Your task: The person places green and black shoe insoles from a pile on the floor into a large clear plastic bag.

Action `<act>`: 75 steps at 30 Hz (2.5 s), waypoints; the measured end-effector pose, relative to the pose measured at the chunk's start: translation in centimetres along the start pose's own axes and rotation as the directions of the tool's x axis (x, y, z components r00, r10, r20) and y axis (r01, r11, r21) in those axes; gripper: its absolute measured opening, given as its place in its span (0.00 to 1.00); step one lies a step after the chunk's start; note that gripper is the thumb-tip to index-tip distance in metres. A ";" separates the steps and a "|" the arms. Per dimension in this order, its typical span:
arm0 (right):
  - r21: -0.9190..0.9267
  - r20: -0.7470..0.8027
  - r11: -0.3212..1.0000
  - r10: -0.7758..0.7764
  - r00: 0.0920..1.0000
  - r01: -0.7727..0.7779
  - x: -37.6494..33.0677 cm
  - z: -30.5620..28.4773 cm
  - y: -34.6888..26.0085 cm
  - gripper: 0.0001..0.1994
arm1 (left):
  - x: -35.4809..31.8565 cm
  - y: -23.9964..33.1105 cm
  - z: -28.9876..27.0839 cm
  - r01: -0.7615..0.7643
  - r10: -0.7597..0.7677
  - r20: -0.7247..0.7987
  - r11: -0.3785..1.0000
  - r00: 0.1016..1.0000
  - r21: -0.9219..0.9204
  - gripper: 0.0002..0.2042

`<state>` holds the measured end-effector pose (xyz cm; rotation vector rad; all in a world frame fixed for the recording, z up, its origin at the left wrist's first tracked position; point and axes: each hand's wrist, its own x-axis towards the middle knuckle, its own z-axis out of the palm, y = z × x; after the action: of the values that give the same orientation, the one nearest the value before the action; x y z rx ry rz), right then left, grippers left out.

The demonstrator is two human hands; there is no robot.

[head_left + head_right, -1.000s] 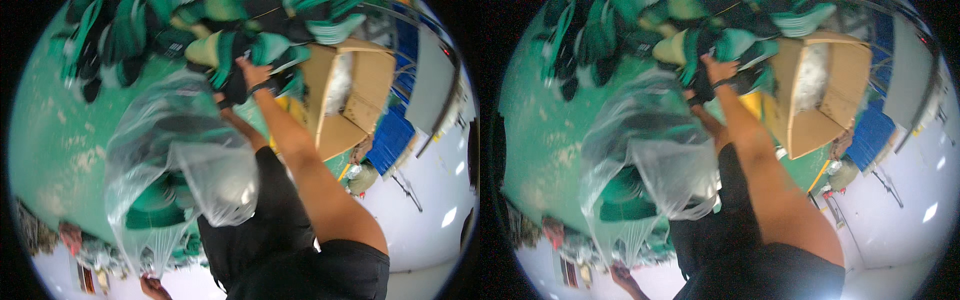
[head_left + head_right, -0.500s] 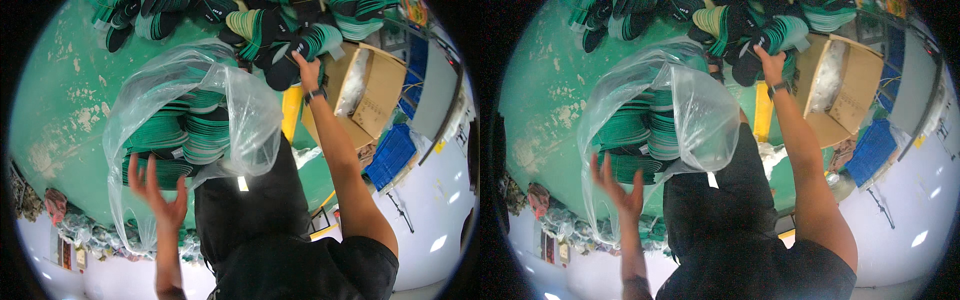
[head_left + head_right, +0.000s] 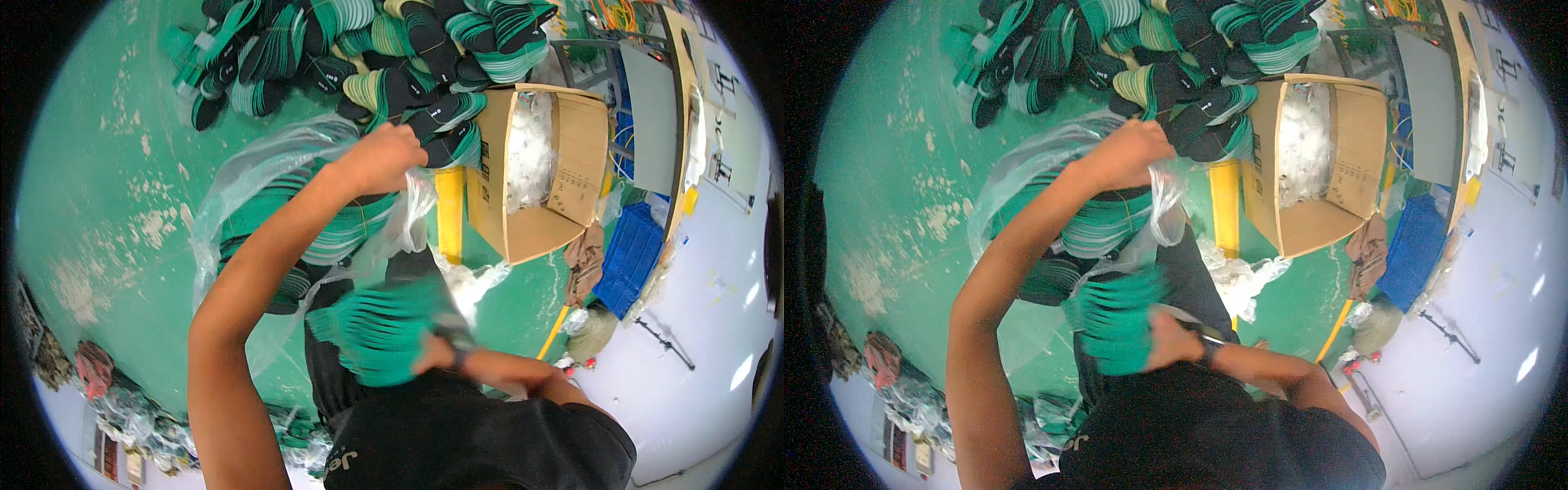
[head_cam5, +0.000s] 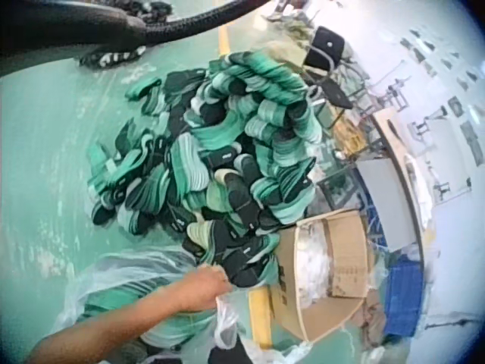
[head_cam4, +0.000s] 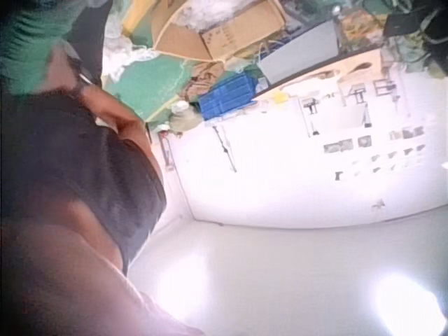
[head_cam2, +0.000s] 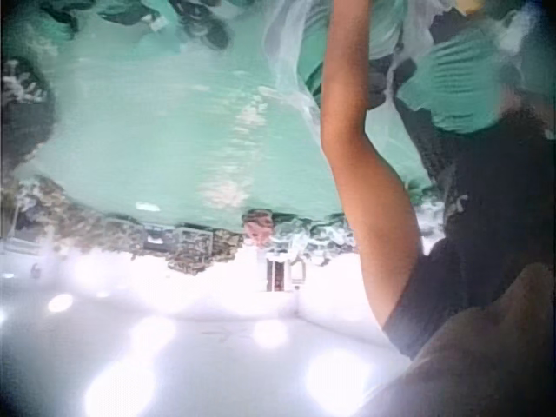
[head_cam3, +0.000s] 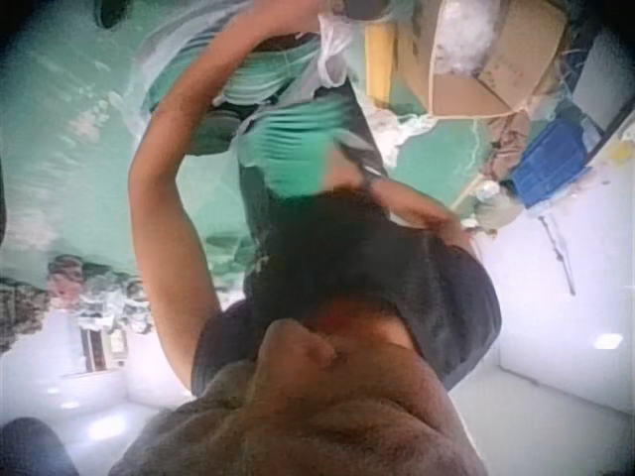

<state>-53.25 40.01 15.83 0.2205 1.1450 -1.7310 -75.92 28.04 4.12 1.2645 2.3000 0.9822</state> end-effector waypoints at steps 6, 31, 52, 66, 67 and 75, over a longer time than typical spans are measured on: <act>-0.621 -0.182 0.774 -0.294 0.938 0.123 10.8 -2.7 4.1 0.54 | 1.6 0.5 -2.5 -0.040 0.064 0.124 0.981 0.990 -0.188 0.11; -0.790 -0.434 0.612 -0.594 0.678 0.031 2.5 -3.8 -1.3 0.25 | 1.4 1.3 0.1 0.232 -0.300 -0.147 0.905 0.943 -0.357 0.11; 0.031 -0.504 0.993 0.116 0.856 -0.116 0.7 -3.4 -3.7 0.16 | -22.2 16.4 19.0 0.836 -0.939 -0.040 0.323 0.342 -0.444 0.42; -0.068 -0.469 0.948 0.243 0.849 -0.309 0.7 -0.7 -2.4 0.18 | -43.3 24.3 12.5 0.517 -0.531 -0.422 -0.036 -0.735 -0.855 0.19; -0.100 -0.481 0.937 0.250 0.841 -0.335 1.1 -0.7 -2.4 0.18 | -44.0 24.2 11.7 0.344 -0.606 -0.325 0.089 -0.726 -0.935 0.14; -0.586 -0.181 0.808 -0.211 0.961 0.067 2.9 7.2 -6.3 0.14 | -40.1 29.4 1.7 -0.240 -0.796 -0.069 0.262 -0.602 -0.935 0.09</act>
<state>-57.25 32.89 21.58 -0.0373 1.8530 -1.4193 -35.29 5.91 22.40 -2.1974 1.6732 2.3106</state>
